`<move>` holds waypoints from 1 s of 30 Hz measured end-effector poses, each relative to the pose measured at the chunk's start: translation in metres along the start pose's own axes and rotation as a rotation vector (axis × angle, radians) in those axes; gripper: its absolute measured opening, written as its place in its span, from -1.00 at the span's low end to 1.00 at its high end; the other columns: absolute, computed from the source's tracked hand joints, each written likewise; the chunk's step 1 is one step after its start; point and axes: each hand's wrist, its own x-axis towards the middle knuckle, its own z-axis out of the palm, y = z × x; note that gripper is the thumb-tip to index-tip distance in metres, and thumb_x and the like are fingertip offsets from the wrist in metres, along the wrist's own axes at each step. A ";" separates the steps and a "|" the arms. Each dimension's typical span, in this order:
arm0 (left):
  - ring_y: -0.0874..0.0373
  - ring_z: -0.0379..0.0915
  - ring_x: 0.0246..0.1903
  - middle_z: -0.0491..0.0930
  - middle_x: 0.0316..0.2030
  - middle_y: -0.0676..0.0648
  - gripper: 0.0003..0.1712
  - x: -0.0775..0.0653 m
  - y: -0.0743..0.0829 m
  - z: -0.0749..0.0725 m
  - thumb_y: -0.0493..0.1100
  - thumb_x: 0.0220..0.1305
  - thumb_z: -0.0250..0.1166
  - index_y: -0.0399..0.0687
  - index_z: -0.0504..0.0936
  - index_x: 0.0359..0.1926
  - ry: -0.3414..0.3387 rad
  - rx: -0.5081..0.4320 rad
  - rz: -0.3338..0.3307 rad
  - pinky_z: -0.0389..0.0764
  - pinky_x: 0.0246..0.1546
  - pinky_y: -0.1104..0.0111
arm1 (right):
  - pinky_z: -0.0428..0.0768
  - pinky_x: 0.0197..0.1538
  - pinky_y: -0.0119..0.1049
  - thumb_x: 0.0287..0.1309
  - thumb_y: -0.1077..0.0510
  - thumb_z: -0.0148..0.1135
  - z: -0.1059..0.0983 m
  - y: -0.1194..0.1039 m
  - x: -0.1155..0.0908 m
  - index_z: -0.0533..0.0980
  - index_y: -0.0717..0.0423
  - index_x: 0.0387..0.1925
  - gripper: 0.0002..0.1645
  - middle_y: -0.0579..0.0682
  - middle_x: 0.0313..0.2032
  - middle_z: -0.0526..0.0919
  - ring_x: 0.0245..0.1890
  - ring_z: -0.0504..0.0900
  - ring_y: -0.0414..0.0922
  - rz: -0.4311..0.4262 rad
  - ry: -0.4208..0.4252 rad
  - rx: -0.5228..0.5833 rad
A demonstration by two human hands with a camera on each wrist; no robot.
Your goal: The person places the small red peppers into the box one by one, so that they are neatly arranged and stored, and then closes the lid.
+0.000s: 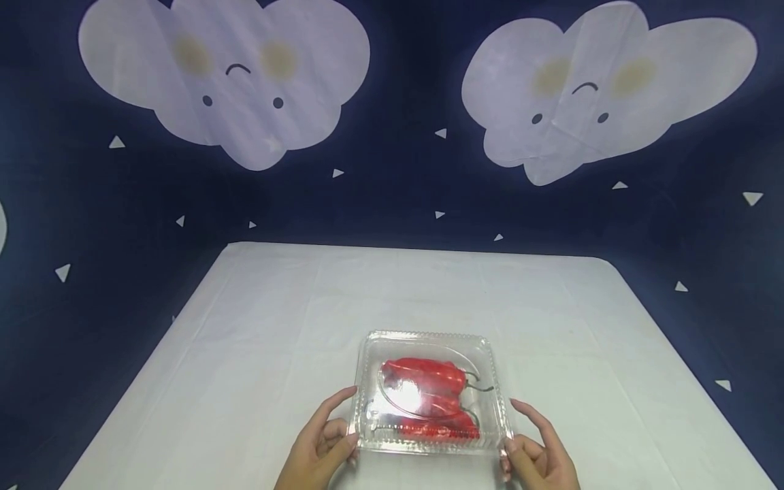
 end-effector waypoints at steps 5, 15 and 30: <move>0.06 0.62 -0.43 0.59 -0.47 -0.07 -0.21 -0.001 0.000 0.000 -0.32 0.37 0.28 -0.09 0.18 0.53 -0.003 -0.018 -0.020 0.68 -0.29 0.32 | 0.57 -0.58 -0.25 0.45 0.32 0.13 0.001 0.002 -0.002 0.11 0.09 0.48 -0.31 0.09 -0.53 0.56 -0.58 0.58 -0.12 -0.014 0.006 -0.004; 0.17 0.59 -0.46 0.57 -0.48 -0.06 -0.23 -0.002 0.000 0.003 -0.33 0.38 0.25 -0.21 0.16 0.53 0.007 -0.010 0.003 0.68 -0.32 0.35 | 0.51 -0.71 -0.26 0.44 0.41 0.05 0.000 0.005 -0.004 0.07 0.01 0.47 -0.30 0.10 -0.55 0.55 -0.63 0.57 -0.11 -0.059 -0.002 -0.023; 0.14 0.57 -0.53 0.64 -0.53 -0.01 -0.35 -0.004 0.005 0.004 -0.24 0.50 0.15 -0.07 0.22 0.53 0.106 0.193 0.052 0.64 -0.34 0.33 | 0.68 -0.40 -0.17 0.57 0.18 -0.03 -0.016 0.008 0.004 -0.02 0.05 0.51 -0.36 0.13 -0.44 0.63 -0.50 0.65 -0.07 0.067 -0.099 -0.012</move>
